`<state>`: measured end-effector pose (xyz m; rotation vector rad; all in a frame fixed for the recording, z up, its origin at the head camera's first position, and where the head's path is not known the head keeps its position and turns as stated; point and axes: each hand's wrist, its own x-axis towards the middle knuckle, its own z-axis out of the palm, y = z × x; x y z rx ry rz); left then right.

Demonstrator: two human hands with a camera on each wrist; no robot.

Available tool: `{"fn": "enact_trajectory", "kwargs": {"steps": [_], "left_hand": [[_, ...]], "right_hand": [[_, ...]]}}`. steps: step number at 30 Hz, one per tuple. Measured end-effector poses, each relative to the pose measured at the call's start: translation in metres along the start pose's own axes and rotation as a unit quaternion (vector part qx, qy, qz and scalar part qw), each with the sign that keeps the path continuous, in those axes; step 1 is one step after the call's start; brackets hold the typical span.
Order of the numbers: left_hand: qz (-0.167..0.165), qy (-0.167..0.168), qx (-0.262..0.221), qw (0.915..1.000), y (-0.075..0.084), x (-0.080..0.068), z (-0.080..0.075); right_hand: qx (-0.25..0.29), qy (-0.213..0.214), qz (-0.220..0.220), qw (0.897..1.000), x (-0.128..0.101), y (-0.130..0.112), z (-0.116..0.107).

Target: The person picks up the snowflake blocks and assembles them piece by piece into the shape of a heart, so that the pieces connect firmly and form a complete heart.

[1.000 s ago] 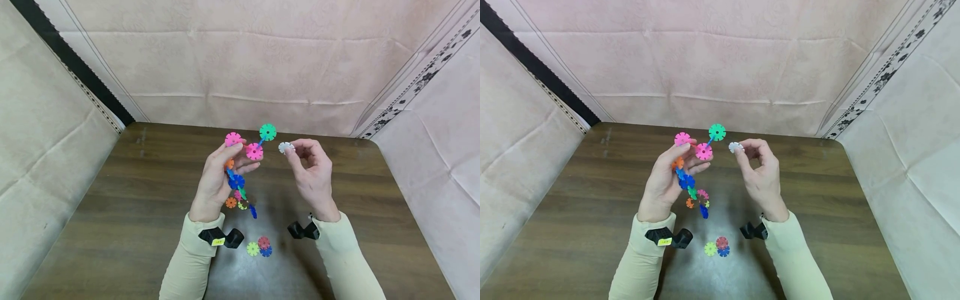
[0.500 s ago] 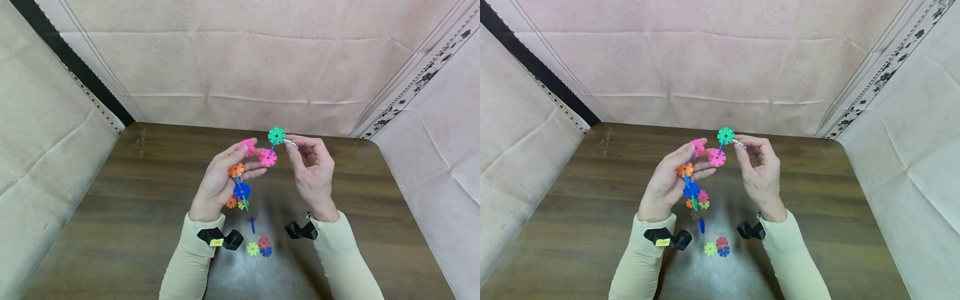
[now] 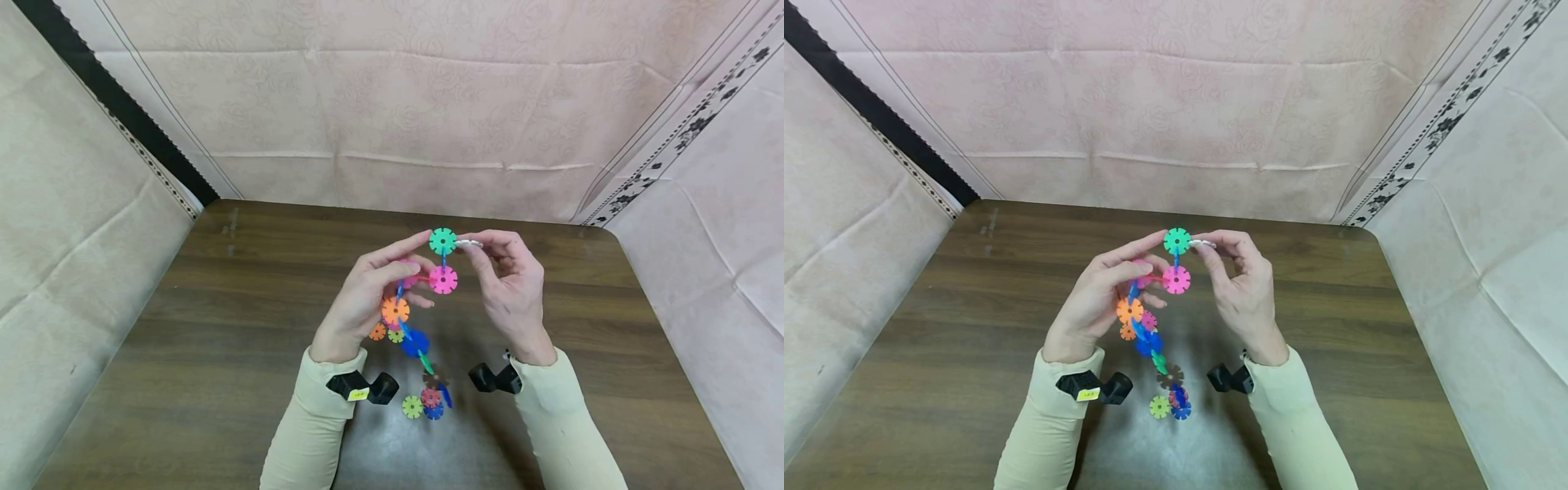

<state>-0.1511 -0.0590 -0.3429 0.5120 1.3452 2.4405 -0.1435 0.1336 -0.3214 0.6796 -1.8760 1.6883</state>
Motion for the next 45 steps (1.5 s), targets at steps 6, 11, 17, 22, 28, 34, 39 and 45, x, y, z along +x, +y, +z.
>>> {"fn": "enact_trajectory", "kwargs": {"steps": [6, 11, 17, 22, 28, 34, 39, 45], "left_hand": [[-0.019, 0.043, 0.020, 0.9987, -0.0037, -0.0001, 0.0000], [-0.022, 0.079, 0.087, 0.9928, -0.0066, 0.0006, -0.0003], [-0.010, 0.088, 0.128, 0.9878, -0.0074, 0.0003, -0.0003], [-0.006, 0.089, 0.138, 0.9865, -0.0070, -0.0001, 0.0005], [-0.001, 0.094, 0.147, 0.9846, -0.0062, -0.0006, 0.0011], [-0.003, 0.077, 0.157, 0.9846, -0.0052, -0.0008, 0.0014], [-0.010, 0.061, 0.160, 0.9851, -0.0030, -0.0012, 0.0013], [-0.021, 0.042, 0.147, 0.9879, -0.0028, -0.0002, -0.0001]], "right_hand": [[-0.023, -0.036, -0.007, 0.999, -0.0013, -0.0012, -0.0016], [-0.050, -0.039, -0.021, 0.998, -0.0008, -0.0049, -0.0021], [-0.059, -0.023, -0.027, 0.998, -0.0008, -0.0073, -0.0010], [-0.062, -0.006, -0.046, 0.997, -0.0012, -0.0065, 0.0020], [-0.069, -0.004, -0.051, 0.996, -0.0013, -0.0076, 0.0030], [-0.072, -0.011, -0.045, 0.996, -0.0015, -0.0079, 0.0021], [-0.068, -0.011, -0.032, 0.997, -0.0023, -0.0076, 0.0022], [-0.075, -0.023, -0.038, 0.996, -0.0030, -0.0078, 0.0026]]}}
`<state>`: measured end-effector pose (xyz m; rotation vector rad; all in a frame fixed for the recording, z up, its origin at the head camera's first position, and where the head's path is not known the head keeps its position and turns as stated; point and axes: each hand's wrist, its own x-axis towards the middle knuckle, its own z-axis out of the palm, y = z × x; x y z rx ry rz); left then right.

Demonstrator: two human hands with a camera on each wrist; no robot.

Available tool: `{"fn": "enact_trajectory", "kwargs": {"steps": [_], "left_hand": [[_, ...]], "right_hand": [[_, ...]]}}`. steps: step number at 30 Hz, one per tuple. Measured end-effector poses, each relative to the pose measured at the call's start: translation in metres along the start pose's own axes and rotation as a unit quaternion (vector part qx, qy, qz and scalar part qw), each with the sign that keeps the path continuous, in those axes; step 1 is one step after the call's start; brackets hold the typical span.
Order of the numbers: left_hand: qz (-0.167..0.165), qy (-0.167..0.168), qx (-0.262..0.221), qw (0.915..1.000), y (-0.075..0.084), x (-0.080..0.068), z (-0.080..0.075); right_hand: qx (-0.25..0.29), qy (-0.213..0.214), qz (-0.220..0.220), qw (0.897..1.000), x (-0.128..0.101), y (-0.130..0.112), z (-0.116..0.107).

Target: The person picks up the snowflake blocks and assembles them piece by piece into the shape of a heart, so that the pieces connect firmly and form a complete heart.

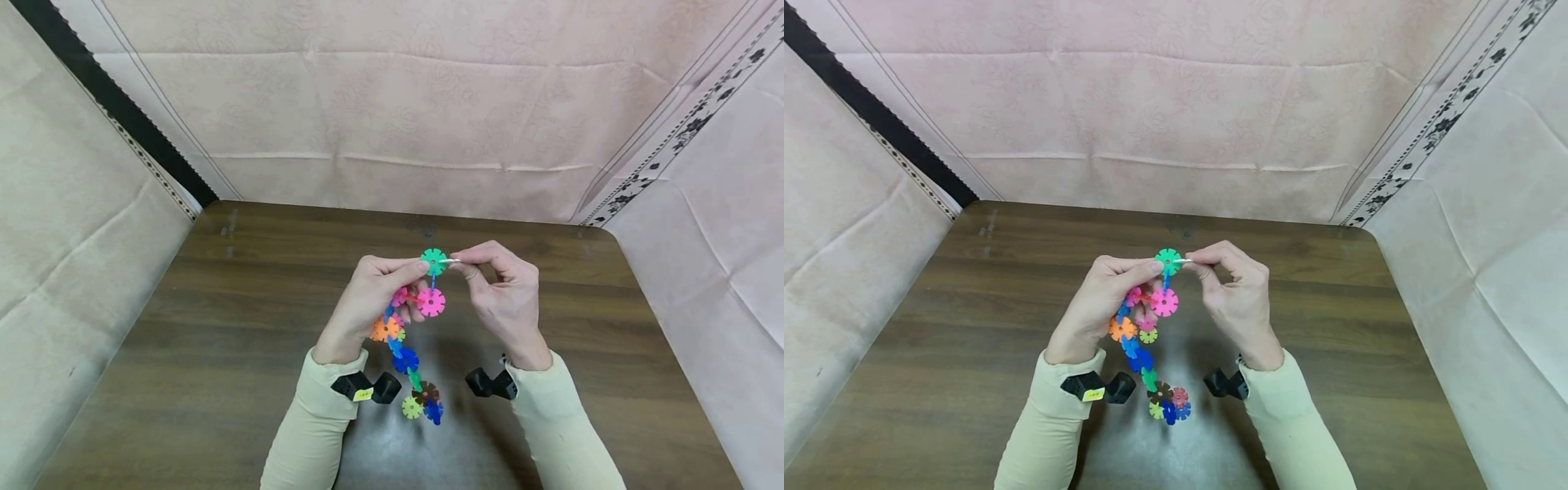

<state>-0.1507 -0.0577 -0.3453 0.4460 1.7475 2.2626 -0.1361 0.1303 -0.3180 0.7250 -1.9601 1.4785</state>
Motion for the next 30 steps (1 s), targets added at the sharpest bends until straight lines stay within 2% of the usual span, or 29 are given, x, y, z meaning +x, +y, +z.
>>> {"fn": "enact_trajectory", "kwargs": {"steps": [5, 11, 15, 19, 21, 22, 23, 25, 27, 28, 29, 30], "left_hand": [[-0.004, -0.004, 0.010, 0.9999, 0.001, 0.000, 0.002], [-0.008, 0.009, -0.003, 0.9999, -0.001, 0.001, 0.004], [-0.003, 0.017, -0.030, 0.9994, 0.000, 0.002, 0.006], [0.007, 0.041, -0.046, 0.9981, 0.001, 0.001, 0.001], [0.012, 0.053, -0.052, 0.9971, 0.002, 0.001, -0.001], [0.014, 0.057, -0.054, 0.9968, 0.002, 0.001, -0.002], [0.016, 0.059, -0.059, 0.9964, 0.003, 0.001, -0.003], [0.020, 0.058, -0.068, 0.9958, 0.003, 0.000, -0.003], [0.020, 0.056, -0.077, 0.9953, 0.004, 0.000, -0.003], [0.021, 0.056, -0.081, 0.9949, 0.004, 0.000, -0.003], [0.022, 0.058, -0.086, 0.9943, 0.005, 0.001, -0.003], [0.023, 0.064, -0.086, 0.9940, 0.005, 0.001, -0.003]], "right_hand": [[-0.018, -0.008, -0.008, 1.000, 0.001, 0.000, -0.002], [0.000, -0.040, 0.013, 0.999, 0.002, 0.000, -0.006], [-0.002, -0.056, 0.048, 0.997, -0.003, 0.012, -0.007], [-0.010, -0.095, 0.121, 0.988, -0.012, 0.043, -0.004], [-0.022, -0.150, 0.170, 0.974, -0.018, 0.062, -0.002], [-0.033, -0.187, 0.197, 0.962, -0.021, 0.070, -0.001], [-0.043, -0.231, 0.220, 0.947, -0.025, 0.078, 0.002], [-0.068, -0.321, 0.251, 0.911, -0.033, 0.093, 0.009], [-0.087, -0.391, 0.265, 0.877, -0.043, 0.105, 0.020], [-0.099, -0.415, 0.263, 0.865, -0.048, 0.110, 0.027], [-0.104, -0.432, 0.260, 0.857, -0.052, 0.114, 0.033], [-0.106, -0.444, 0.251, 0.854, -0.057, 0.117, 0.039]]}}
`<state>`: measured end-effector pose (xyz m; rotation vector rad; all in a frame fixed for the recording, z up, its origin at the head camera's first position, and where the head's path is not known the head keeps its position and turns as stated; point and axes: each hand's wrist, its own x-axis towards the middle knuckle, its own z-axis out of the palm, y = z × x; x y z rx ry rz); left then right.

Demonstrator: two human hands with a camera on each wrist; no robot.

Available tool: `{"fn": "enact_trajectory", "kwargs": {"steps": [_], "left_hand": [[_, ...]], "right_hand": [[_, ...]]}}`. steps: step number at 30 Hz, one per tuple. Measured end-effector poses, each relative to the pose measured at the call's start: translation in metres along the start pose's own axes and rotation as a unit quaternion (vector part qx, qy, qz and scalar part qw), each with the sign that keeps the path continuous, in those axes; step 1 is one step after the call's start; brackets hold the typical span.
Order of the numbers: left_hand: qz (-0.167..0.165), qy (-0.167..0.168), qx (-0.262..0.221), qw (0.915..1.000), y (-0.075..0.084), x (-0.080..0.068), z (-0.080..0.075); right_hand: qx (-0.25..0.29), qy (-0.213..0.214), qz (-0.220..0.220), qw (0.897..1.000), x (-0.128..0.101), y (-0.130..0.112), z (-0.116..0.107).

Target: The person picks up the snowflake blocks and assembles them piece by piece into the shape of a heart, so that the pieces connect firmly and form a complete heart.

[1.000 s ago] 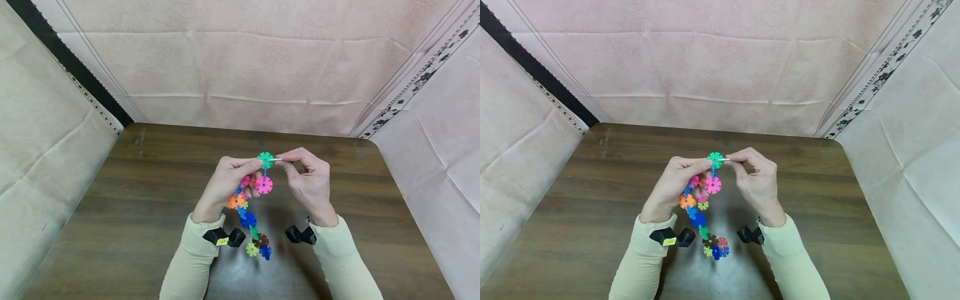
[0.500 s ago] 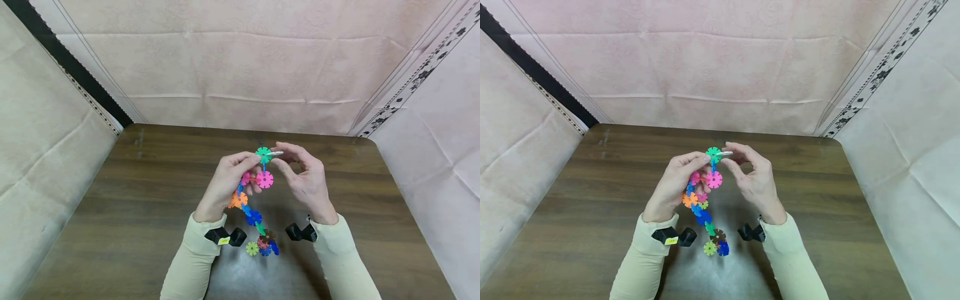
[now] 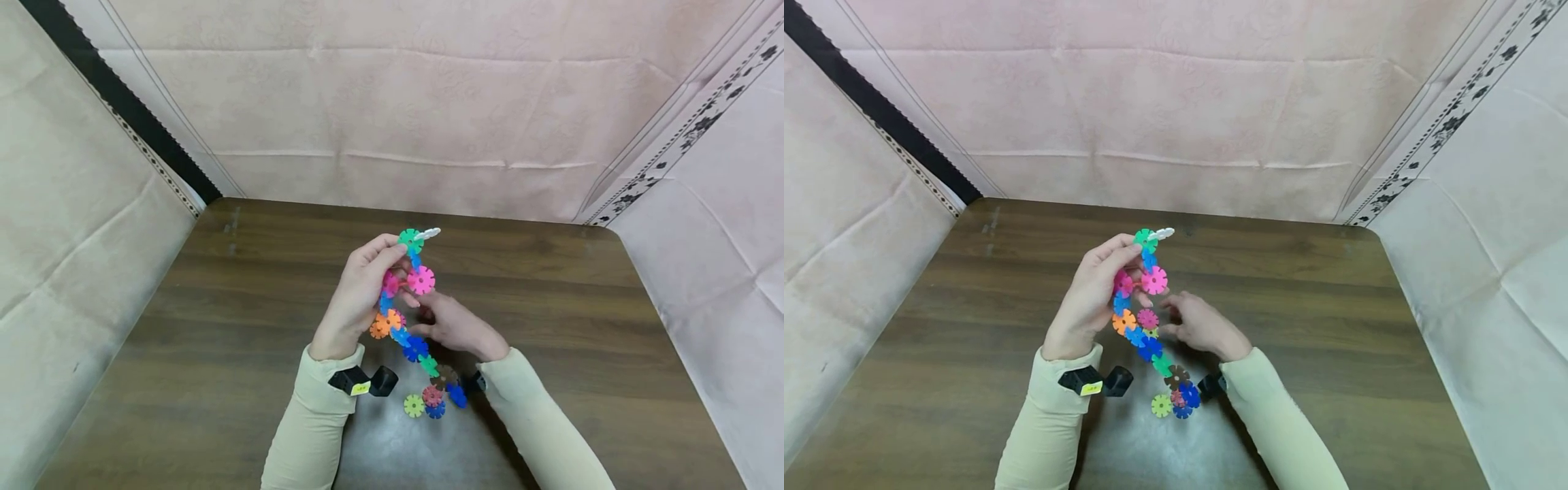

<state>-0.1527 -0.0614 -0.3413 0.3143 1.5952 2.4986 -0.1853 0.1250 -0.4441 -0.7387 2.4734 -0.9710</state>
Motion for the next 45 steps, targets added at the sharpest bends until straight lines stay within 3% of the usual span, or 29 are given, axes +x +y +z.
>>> {"fn": "enact_trajectory", "kwargs": {"steps": [5, 10, 15, 20, 30, 38, 42, 45], "left_hand": [[0.000, 0.024, 0.003, 0.9997, 0.000, 0.001, 0.000], [-0.009, 0.010, -0.017, 0.9998, 0.000, 0.001, -0.001], [-0.003, 0.003, 0.002, 1.0000, -0.001, 0.001, -0.001], [0.005, -0.003, 0.003, 1.0000, -0.002, 0.001, 0.000], [0.014, -0.006, 0.014, 0.9998, -0.001, -0.002, 0.002], [0.025, -0.006, 0.020, 0.9995, 0.001, -0.004, 0.002], [0.021, -0.008, 0.002, 0.9997, 0.002, -0.004, 0.002], [0.025, -0.016, -0.007, 0.9995, 0.002, -0.003, 0.003]], "right_hand": [[-0.066, 0.005, -0.041, 0.997, 0.013, 0.001, 0.024], [-0.132, 0.050, -0.077, 0.987, 0.018, 0.002, 0.032], [-0.134, 0.068, -0.090, 0.985, 0.020, 0.006, 0.034], [-0.137, 0.054, -0.079, 0.986, 0.018, 0.007, 0.031], [-0.022, 0.023, 0.013, 0.999, 0.013, 0.012, 0.029], [0.042, 0.044, 0.015, 0.998, 0.009, 0.014, 0.023], [0.072, 0.093, 0.005, 0.993, 0.003, 0.012, 0.011], [0.090, 0.176, -0.018, 0.980, -0.006, 0.006, -0.004]]}}
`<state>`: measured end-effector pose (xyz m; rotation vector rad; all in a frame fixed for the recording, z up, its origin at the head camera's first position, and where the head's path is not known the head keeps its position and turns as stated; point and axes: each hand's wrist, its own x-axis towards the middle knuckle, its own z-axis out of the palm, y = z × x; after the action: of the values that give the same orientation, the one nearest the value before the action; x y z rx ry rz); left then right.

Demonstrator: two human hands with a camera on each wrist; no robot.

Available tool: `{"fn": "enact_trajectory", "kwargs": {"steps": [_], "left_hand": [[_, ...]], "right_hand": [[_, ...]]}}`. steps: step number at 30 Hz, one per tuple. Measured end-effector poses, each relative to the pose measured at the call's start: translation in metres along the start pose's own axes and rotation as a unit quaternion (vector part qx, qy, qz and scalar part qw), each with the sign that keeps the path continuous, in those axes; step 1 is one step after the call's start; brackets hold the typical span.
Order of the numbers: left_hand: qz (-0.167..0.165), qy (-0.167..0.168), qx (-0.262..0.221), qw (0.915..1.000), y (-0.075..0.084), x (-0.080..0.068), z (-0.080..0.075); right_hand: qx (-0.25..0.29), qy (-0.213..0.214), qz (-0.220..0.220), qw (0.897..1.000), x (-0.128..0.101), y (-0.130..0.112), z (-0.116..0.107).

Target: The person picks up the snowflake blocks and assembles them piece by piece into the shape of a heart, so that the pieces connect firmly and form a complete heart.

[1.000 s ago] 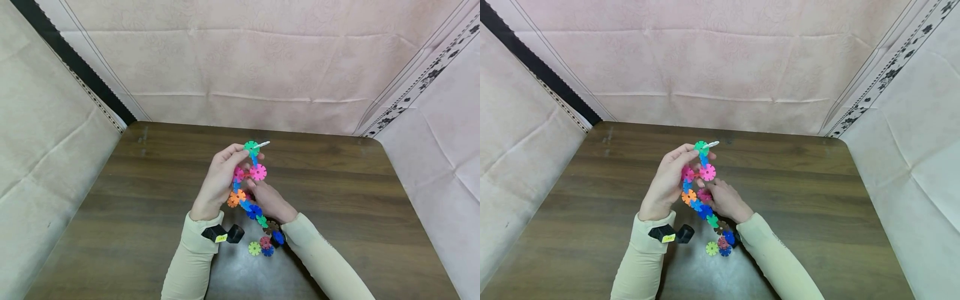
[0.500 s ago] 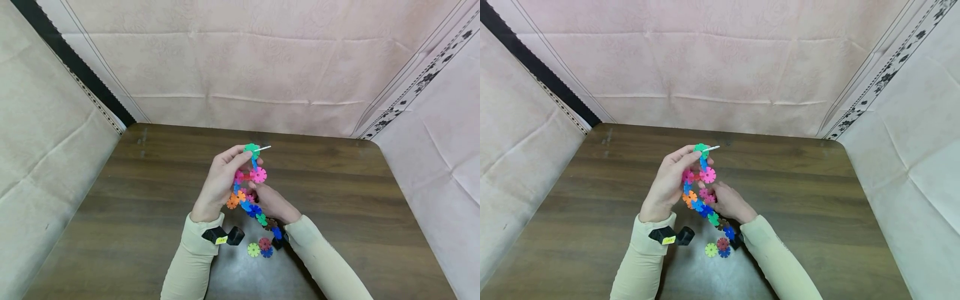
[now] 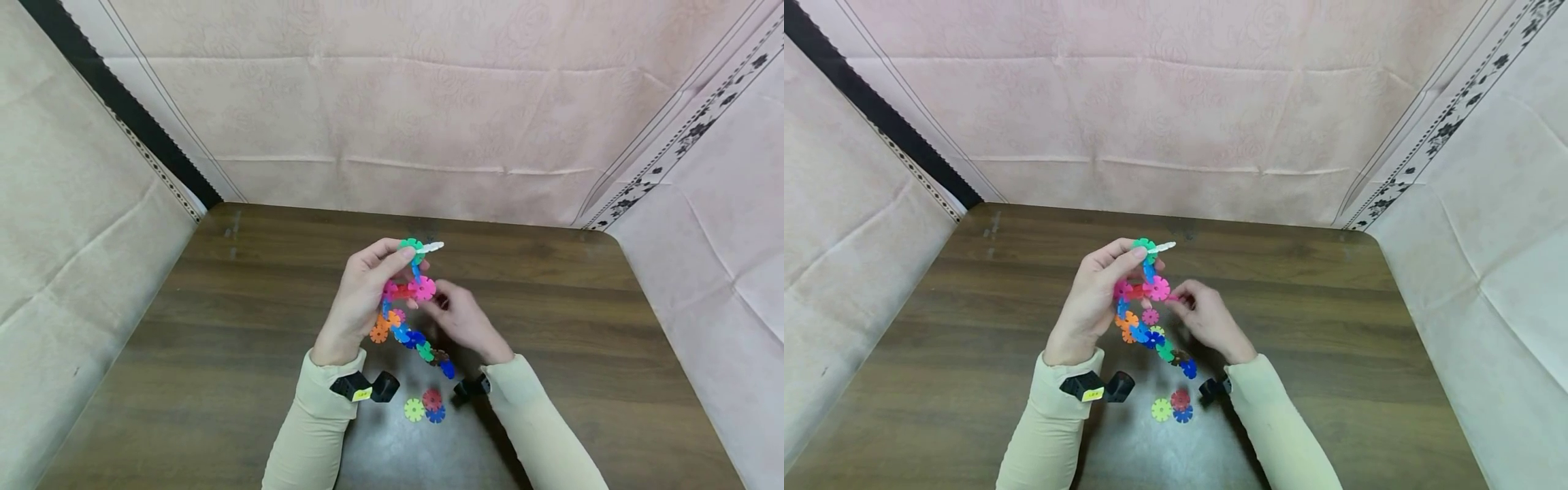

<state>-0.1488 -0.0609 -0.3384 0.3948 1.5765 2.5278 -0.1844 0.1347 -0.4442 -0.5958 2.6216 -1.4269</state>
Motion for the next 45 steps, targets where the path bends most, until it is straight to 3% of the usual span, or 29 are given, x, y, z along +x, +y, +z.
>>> {"fn": "enact_trajectory", "kwargs": {"steps": [2, 4, 8, 11, 15, 18, 22, 35, 45], "left_hand": [[0.007, -0.005, 0.002, 1.0000, 0.000, 0.000, 0.000], [0.012, -0.010, 0.011, 0.9998, 0.001, -0.001, 0.001], [0.018, -0.018, 0.034, 0.9991, 0.002, -0.001, 0.002], [0.021, -0.025, 0.045, 0.9984, 0.002, -0.001, 0.002], [0.025, -0.037, 0.054, 0.9976, 0.001, -0.001, 0.002], [0.028, -0.045, 0.063, 0.9966, 0.000, -0.001, 0.002], [0.036, -0.054, 0.076, 0.9950, -0.001, -0.001, 0.002], [0.042, -0.056, 0.103, 0.9922, -0.001, -0.002, 0.002], [0.057, -0.032, 0.149, 0.9867, -0.001, -0.003, -0.001]], "right_hand": [[0.026, 0.065, -0.018, 0.997, -0.004, -0.010, -0.012], [0.071, 0.130, -0.046, 0.988, -0.008, -0.022, -0.025], [0.164, 0.233, -0.114, 0.952, -0.018, -0.048, -0.047], [0.215, 0.273, -0.163, 0.923, -0.025, -0.069, -0.057], [0.240, 0.287, -0.198, 0.906, -0.036, -0.098, -0.062], [0.234, 0.285, -0.210, 0.906, -0.042, -0.114, -0.062], [0.207, 0.278, -0.213, 0.914, -0.046, -0.125, -0.061], [0.120, 0.249, -0.219, 0.936, -0.048, -0.128, -0.060], [0.112, 0.223, -0.203, 0.947, -0.051, -0.131, -0.059]]}}
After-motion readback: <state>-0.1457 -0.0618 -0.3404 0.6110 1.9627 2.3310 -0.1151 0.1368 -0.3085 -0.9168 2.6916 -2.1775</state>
